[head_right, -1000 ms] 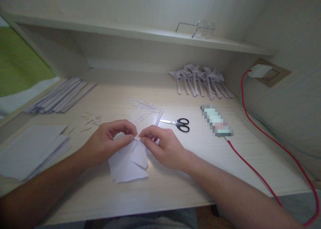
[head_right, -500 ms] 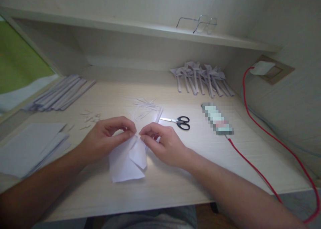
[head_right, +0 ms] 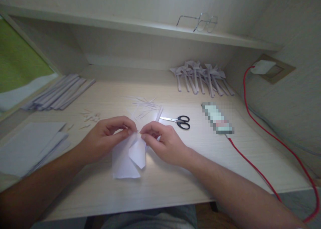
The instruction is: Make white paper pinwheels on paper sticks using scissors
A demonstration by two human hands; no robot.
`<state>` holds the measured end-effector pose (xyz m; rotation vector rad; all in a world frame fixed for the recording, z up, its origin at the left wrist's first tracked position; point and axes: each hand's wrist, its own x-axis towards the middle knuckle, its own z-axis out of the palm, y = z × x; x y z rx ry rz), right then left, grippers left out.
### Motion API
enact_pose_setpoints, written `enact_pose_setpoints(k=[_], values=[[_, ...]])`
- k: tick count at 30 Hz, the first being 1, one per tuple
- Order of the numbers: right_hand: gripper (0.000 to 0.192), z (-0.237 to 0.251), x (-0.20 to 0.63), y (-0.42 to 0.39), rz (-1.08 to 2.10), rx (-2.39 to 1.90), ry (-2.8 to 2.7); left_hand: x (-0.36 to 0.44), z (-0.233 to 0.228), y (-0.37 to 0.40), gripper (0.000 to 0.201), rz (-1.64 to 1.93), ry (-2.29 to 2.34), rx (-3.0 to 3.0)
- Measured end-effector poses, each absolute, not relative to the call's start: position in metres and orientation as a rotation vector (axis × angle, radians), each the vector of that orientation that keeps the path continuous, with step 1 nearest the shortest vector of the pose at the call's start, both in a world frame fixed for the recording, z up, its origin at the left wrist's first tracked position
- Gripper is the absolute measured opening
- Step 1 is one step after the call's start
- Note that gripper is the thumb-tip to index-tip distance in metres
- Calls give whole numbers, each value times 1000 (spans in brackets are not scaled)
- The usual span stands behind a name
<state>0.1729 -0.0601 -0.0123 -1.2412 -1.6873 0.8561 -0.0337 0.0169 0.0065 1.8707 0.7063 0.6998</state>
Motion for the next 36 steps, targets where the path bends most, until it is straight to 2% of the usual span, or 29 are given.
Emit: enact_pose_setpoints(k=[23, 36], values=[[13, -10, 173, -63, 746, -1264, -1807, -34, 5, 13, 4, 696, 771, 1983], [10, -13, 174, -62, 715, -1218, -1828, -32, 6, 14, 10, 853, 635, 2211]])
